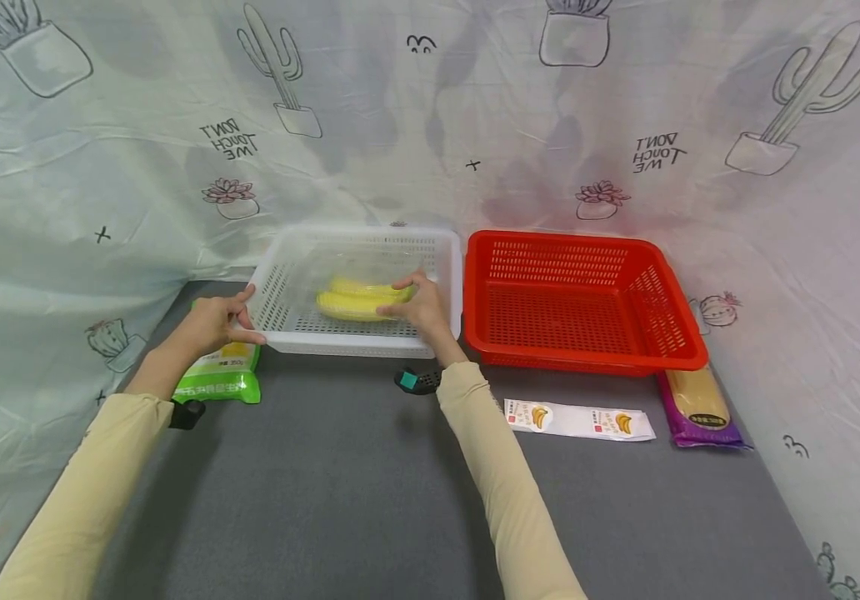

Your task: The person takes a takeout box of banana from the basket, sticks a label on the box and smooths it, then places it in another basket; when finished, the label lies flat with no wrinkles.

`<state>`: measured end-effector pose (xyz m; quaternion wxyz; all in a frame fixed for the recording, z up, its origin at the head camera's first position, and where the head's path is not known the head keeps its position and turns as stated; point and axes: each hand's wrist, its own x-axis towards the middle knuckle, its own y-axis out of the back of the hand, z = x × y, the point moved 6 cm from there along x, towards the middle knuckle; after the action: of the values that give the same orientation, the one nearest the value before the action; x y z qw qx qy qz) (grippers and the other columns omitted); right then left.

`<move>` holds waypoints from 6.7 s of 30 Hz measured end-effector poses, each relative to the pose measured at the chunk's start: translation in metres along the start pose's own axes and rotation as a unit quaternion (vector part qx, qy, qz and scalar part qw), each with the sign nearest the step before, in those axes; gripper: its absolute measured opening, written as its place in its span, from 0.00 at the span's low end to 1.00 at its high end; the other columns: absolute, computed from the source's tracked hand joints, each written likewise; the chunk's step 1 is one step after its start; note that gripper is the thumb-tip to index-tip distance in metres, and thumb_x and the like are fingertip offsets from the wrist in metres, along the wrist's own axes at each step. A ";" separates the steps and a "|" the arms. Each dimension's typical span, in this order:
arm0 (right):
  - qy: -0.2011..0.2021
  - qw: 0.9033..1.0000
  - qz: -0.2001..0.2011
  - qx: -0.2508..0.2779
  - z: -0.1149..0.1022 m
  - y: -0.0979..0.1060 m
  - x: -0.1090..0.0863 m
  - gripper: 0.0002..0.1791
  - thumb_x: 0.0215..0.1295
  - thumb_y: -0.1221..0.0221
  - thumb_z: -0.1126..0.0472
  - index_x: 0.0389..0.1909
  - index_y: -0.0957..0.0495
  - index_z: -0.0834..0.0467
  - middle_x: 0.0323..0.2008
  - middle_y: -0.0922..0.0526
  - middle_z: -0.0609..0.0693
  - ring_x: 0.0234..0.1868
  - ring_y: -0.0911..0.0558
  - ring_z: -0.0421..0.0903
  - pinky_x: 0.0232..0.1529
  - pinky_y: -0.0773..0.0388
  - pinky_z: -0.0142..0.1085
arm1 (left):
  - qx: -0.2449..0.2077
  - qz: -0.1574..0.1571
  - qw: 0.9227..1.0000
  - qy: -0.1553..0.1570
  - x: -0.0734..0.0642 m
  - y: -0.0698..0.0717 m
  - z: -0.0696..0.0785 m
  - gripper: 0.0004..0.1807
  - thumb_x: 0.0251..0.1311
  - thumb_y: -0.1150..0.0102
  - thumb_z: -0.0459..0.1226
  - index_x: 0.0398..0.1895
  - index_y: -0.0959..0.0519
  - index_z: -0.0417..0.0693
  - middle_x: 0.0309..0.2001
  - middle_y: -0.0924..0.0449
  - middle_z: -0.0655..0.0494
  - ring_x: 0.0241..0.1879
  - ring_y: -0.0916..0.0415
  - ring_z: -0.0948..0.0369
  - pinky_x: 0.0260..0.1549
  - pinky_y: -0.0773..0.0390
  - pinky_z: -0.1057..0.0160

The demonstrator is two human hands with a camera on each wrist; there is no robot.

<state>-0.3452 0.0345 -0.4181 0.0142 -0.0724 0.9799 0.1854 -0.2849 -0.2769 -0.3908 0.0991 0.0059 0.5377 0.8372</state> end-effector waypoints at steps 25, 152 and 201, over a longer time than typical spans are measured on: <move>0.069 0.997 0.016 -0.022 -0.012 0.002 -0.009 0.17 0.44 0.25 0.65 0.30 0.24 0.63 0.73 0.49 0.55 0.73 0.48 0.51 0.67 0.42 0.41 | 0.012 0.001 1.000 0.001 0.001 -0.001 0.000 0.22 0.41 0.27 0.51 0.22 0.24 0.42 0.71 0.49 0.39 0.15 0.49 0.60 0.20 0.40 0.63; 0.108 0.988 -0.006 0.112 -0.039 0.067 -0.101 0.21 0.47 0.28 0.71 0.41 0.22 0.75 0.73 0.46 0.50 0.15 0.37 0.39 0.18 0.35 0.27 | 0.002 0.016 1.000 -0.023 0.000 -0.002 0.001 0.23 0.42 0.29 0.53 0.22 0.23 0.42 0.70 0.47 0.38 0.13 0.51 0.62 0.18 0.39 0.63; 0.050 0.996 -0.019 0.072 -0.023 0.087 -0.206 0.18 0.46 0.26 0.65 0.32 0.23 0.69 0.70 0.39 0.48 0.50 0.23 0.44 0.36 0.31 0.27 | 0.025 0.008 0.999 -0.021 0.003 -0.002 -0.002 0.21 0.44 0.28 0.50 0.21 0.23 0.42 0.69 0.47 0.36 0.12 0.51 0.62 0.15 0.43 0.65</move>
<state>-0.1541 0.1346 -0.3540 -0.0261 -0.0992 0.9886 0.1103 -0.2874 -0.2774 -0.3936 0.1031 0.0302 0.5563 0.8240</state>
